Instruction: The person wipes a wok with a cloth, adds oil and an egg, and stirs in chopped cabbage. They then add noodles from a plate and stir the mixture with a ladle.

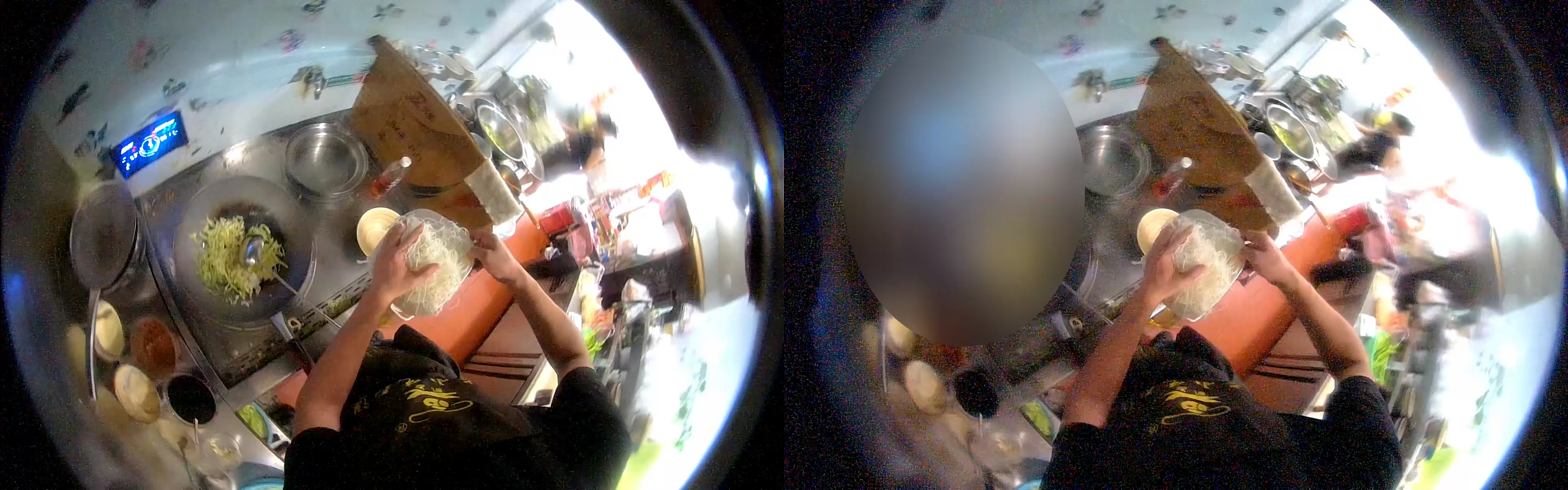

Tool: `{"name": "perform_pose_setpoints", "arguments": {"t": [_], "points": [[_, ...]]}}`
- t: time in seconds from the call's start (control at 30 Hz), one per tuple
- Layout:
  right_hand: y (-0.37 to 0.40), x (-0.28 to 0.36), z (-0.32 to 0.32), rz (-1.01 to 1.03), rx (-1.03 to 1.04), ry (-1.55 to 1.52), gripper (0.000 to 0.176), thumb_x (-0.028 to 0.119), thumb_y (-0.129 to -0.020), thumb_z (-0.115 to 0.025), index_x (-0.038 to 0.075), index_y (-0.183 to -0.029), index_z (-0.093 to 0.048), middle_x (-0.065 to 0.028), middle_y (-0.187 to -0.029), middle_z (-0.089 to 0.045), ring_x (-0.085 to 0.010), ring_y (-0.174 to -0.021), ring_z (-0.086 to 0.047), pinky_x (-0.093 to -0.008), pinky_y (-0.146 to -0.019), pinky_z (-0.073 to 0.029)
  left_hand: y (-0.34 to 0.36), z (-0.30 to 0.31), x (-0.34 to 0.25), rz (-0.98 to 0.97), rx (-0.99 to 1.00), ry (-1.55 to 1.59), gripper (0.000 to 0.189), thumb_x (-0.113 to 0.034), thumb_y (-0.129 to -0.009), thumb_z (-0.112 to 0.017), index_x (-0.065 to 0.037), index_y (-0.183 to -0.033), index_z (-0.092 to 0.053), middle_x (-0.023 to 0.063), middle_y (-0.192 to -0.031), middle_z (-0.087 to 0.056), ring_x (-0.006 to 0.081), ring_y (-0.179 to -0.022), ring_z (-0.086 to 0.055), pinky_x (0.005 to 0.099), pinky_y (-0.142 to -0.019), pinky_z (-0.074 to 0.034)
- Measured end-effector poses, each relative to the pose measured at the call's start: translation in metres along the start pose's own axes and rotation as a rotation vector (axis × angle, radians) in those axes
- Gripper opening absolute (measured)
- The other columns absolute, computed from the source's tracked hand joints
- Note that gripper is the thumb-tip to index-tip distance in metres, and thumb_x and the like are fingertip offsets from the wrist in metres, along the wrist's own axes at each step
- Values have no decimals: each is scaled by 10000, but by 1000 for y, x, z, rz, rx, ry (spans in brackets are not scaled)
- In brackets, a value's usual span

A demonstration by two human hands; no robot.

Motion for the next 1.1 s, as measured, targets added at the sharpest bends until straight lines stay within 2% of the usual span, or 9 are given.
{"name": "perform_pose_setpoints", "arguments": {"t": [0.13, 0.23, 0.3, 0.33, 0.43, 0.47, 0.57, 0.9, 1.1], "points": [[-29, 8, 1, 192, 69, 232, 351, 29, -829, -495, -34, -1169, -560, -41, -831, -631, -96, -666, -612, -237, -542, -505, 1, 6, 10, 18, -155, 190, 829, -365, -652, -799, -131, -1372, -462, 292, -1298, -464, 458, -1217, -442, 494, -1006, -385], [-35, 40, -19, 209, 153, 173, 358, 28, -827, -491, -29, -1174, -559, -42, -857, -637, -104, -680, -619, -245, -545, -516, 5, 13, 13, 3, -242, 247, 840, -296, -636, -801, -132, -1382, -453, 291, -1301, -458, 460, -1214, -443, 487, -1001, -390], [-25, 85, -39, 74, 144, 234, 324, 37, -825, -476, -41, -1132, -549, -69, -856, -637, -126, -691, -637, -248, -563, -537, 9, 12, 18, 7, -309, 218, 847, -264, -627, -799, -129, -1387, -449, 289, -1306, -452, 464, -1214, -440, 486, -1002, -388], [-23, 97, -46, 7, 139, 263, 309, 41, -825, -469, -47, -1111, -544, -82, -856, -637, -137, -696, -646, -249, -571, -547, 11, 11, 22, 14, -327, 225, 843, -266, -631, -796, -130, -1388, -448, 287, -1312, -448, 465, -1217, -437, 487, -1007, -383], [-36, 88, -47, 69, 158, 263, 320, 58, -828, -475, -58, -1120, -535, -109, -843, -641, -158, -631, -657, -255, -510, -558, 14, 11, 29, 43, -363, 239, 830, -271, -644, -787, -129, -1388, -448, 284, -1325, -439, 465, -1228, -428, 488, -1023, -368], [-35, 96, -52, 63, 158, 292, 340, 73, -831, -479, -62, -1140, -523, -114, -839, -640, -140, -630, -657, -252, -530, -561, 14, 11, 30, 60, -365, 243, 825, -272, -648, -785, -125, -1387, -449, 284, -1326, -439, 463, -1233, -425, 487, -1027, -363], [-39, 98, -55, 86, 244, 272, 403, 16, -822, -457, -18, -1215, -539, -55, -861, -631, -108, -666, -616, -262, -552, -533, 15, 12, 36, 89, -375, 288, 812, -277, -657, -780, -113, -1382, -453, 280, -1340, -429, 451, -1247, -418, 482, -1038, -352], [-44, 105, -57, 103, 172, 380, 303, 17, -809, -486, -39, -1089, -587, -68, -791, -632, -123, -606, -622, -274, -511, -528, 12, 11, 30, 79, -439, 399, 774, -348, -708, -764, -85, -1371, -464, 239, -1317, -440, 391, -1189, -470, 452, -1000, -389], [-43, 103, -54, 129, 147, 391, 284, 17, -801, -499, -45, -1062, -591, -78, -756, -626, -120, -579, -610, -278, -506, -517, 12, 5, 33, 58, -465, 367, 771, -422, -738, -735, -65, -1366, -466, 251, -1313, -445, 389, -1202, -467, 462, -984, -402]]}}
Point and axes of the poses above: each hand's wrist, its own y-axis away from the middle knuckle, its own z-axis out of the back of the hand, x = y × z, the point moved 1 cm from there along -y, towards the middle knuckle
